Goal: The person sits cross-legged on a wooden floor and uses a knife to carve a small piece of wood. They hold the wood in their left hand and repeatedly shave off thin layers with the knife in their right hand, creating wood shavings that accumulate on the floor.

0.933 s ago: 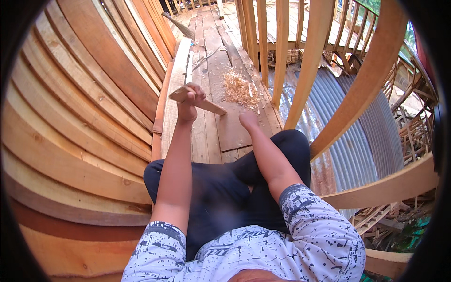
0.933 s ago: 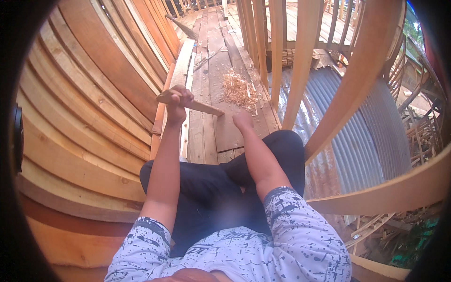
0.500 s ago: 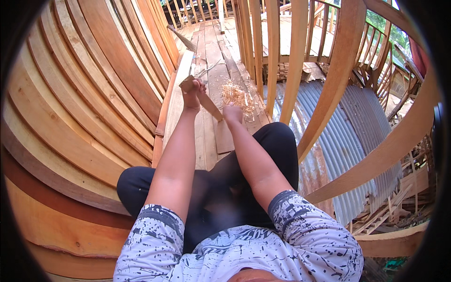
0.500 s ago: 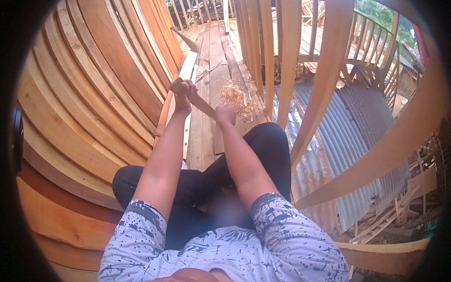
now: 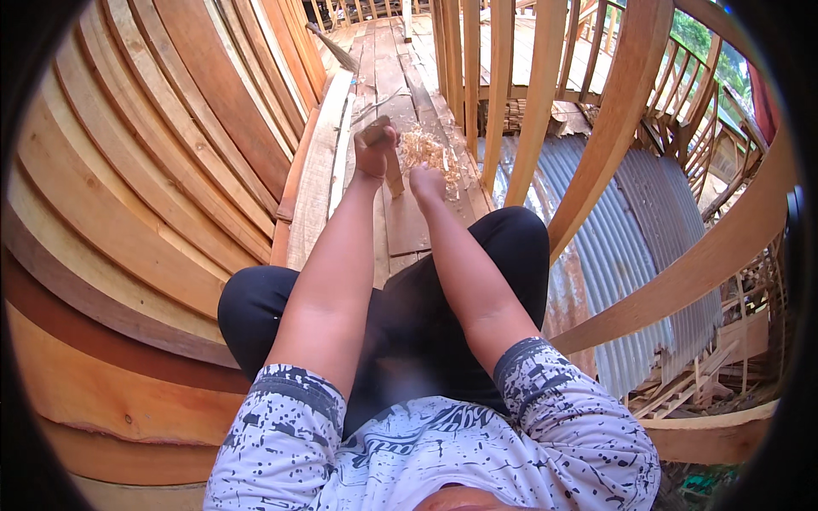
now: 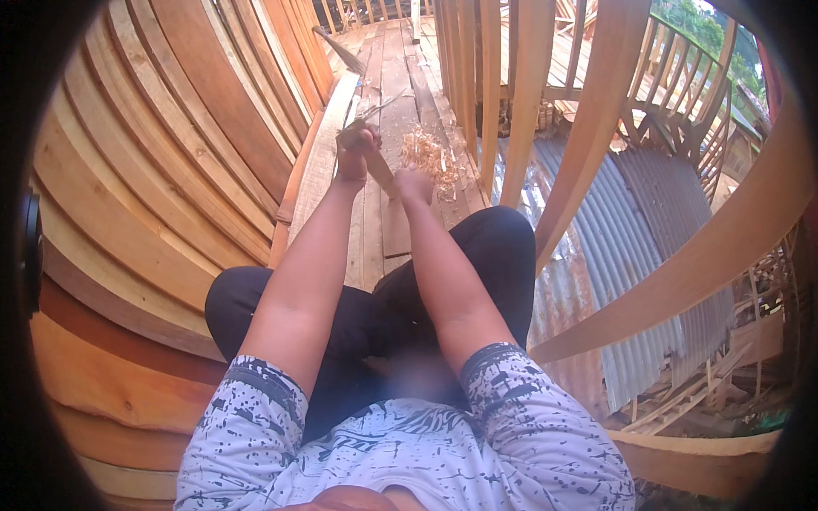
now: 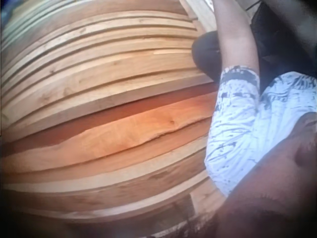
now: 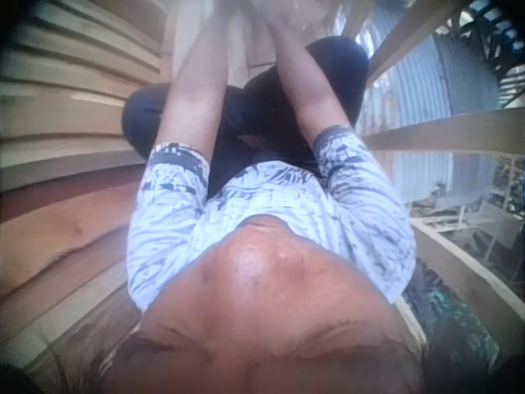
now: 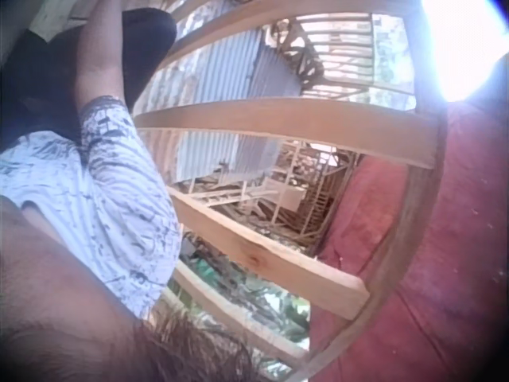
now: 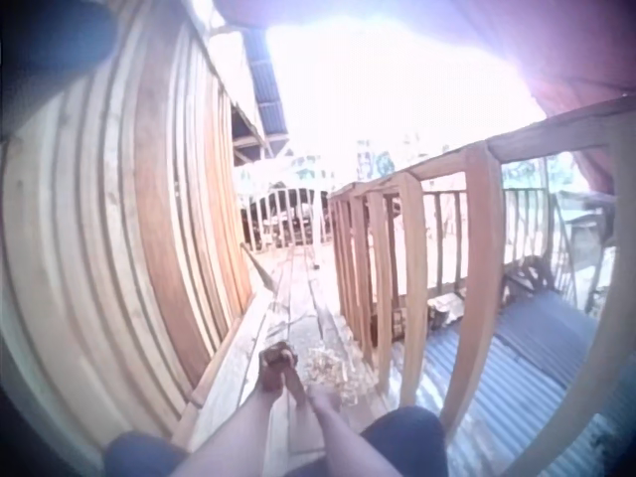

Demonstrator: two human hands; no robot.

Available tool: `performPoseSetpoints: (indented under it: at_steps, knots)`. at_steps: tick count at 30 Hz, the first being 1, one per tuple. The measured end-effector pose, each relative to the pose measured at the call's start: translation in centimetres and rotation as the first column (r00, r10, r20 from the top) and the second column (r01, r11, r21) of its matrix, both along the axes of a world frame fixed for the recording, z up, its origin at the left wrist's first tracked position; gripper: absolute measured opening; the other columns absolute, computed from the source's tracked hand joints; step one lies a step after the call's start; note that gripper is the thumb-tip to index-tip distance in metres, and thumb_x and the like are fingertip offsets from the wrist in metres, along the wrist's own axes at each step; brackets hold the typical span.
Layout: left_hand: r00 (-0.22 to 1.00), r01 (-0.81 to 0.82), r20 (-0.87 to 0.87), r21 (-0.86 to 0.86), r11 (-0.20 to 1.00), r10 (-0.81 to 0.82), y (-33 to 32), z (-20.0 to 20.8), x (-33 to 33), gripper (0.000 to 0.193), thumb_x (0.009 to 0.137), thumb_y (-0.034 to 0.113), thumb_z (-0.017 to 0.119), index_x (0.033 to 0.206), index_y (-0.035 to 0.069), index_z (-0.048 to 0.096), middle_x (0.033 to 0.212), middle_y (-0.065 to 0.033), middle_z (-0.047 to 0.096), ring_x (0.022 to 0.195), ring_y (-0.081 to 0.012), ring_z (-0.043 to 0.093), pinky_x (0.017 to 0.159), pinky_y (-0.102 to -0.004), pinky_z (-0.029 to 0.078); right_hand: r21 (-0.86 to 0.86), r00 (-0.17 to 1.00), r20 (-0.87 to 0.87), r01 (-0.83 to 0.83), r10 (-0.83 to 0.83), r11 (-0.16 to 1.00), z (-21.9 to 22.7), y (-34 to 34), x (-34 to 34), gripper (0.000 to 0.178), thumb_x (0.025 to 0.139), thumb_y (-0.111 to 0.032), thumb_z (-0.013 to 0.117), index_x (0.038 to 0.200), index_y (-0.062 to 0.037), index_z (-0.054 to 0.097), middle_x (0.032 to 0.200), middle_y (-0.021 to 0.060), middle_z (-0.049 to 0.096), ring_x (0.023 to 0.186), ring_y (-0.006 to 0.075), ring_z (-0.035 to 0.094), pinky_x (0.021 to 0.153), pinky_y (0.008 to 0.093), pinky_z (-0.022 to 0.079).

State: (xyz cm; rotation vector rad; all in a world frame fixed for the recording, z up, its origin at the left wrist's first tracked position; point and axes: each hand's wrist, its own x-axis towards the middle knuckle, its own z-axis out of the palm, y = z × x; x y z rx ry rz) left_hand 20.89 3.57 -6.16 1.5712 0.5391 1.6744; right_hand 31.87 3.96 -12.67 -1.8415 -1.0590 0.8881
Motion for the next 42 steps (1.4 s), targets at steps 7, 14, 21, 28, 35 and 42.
performPoseSetpoints:
  at_steps: [7, 14, 21, 28, 35, 42]
  knots:
    - [0.998, 0.020, 0.067, -0.026, 0.999, -0.018, 1.6, 0.0, -2.9, 0.040, 0.086, 0.046, 0.073, 0.080, 0.009, 0.058, 0.070, -0.0004, 0.055, 0.062, -0.0115, 0.051, 0.059, -0.0272, 0.041, -0.004, 0.994, -0.111, -0.013, 0.012, 1.000, -2.2, 0.6, 0.5, 0.055, 0.098, -0.039, 0.047, 0.116, 0.0105, 0.063, 0.122, 0.0319, 0.062, 0.116, 0.0429, 0.061, 0.097, 0.0465, 0.048]
    - [0.986, 0.007, 0.169, -0.074, 0.997, 0.006, 1.4, 0.3, -5.4, 0.048, 0.083, 0.056, 0.074, 0.081, 0.011, 0.056, 0.066, 0.0004, 0.050, 0.064, -0.0134, 0.051, 0.061, -0.0288, 0.042, -0.025, 0.973, -0.226, 0.049, -0.054, 0.998, -0.2, 0.8, -3.1, 0.055, 0.099, -0.039, 0.046, 0.118, 0.0090, 0.062, 0.124, 0.0325, 0.061, 0.116, 0.0434, 0.061, 0.099, 0.0464, 0.047]
    - [0.983, -0.009, 0.180, -0.061, 0.998, 0.019, 1.0, -0.6, -8.2, 0.056, 0.083, 0.063, 0.069, 0.084, 0.008, 0.056, 0.069, 0.0000, 0.047, 0.065, -0.0143, 0.048, 0.065, -0.0299, 0.041, 0.011, 0.994, -0.103, -0.042, 0.043, 0.999, -3.3, -0.5, -0.2, 0.052, 0.099, -0.039, 0.046, 0.115, 0.0063, 0.065, 0.121, 0.0309, 0.063, 0.118, 0.0438, 0.059, 0.099, 0.0476, 0.046]
    - [0.986, -0.022, 0.165, -0.074, 0.997, 0.034, 3.2, 0.6, -9.0, 0.069, 0.073, 0.079, 0.065, 0.087, 0.012, 0.055, 0.069, 0.0019, 0.046, 0.068, -0.0151, 0.047, 0.071, -0.0325, 0.042, 0.031, 1.000, -0.004, 0.001, -0.001, 1.000, -12.2, 5.9, 3.2, 0.048, 0.100, -0.038, 0.045, 0.105, 0.0040, 0.066, 0.085, 0.0208, 0.068, 0.074, 0.0333, 0.067, 0.065, 0.0456, 0.051]
    - [0.995, 0.034, 0.095, -0.084, 0.996, -0.026, 2.8, 0.4, -12.1, 0.073, 0.068, 0.084, 0.062, 0.084, 0.013, 0.052, 0.069, 0.0032, 0.042, 0.068, -0.0135, 0.044, 0.071, -0.0312, 0.040, -0.034, 0.970, -0.209, -0.134, 0.124, 0.990, -12.5, 6.1, -0.4, 0.051, 0.100, -0.039, 0.046, 0.106, 0.0083, 0.064, 0.095, 0.0247, 0.066, 0.084, 0.0359, 0.065, 0.070, 0.0443, 0.052]
    - [0.992, 0.025, 0.121, -0.061, 0.998, -0.018, -0.1, -1.2, -14.2, 0.077, 0.065, 0.084, 0.062, 0.082, 0.011, 0.045, 0.068, 0.0030, 0.034, 0.069, -0.0141, 0.038, 0.069, -0.0308, 0.034, -0.138, 0.880, -0.250, -0.446, 0.405, 0.884, -11.0, 5.1, -1.9, 0.052, 0.101, -0.039, 0.045, 0.100, 0.0084, 0.065, 0.078, 0.0196, 0.066, 0.062, 0.0284, 0.065, 0.054, 0.0418, 0.051]
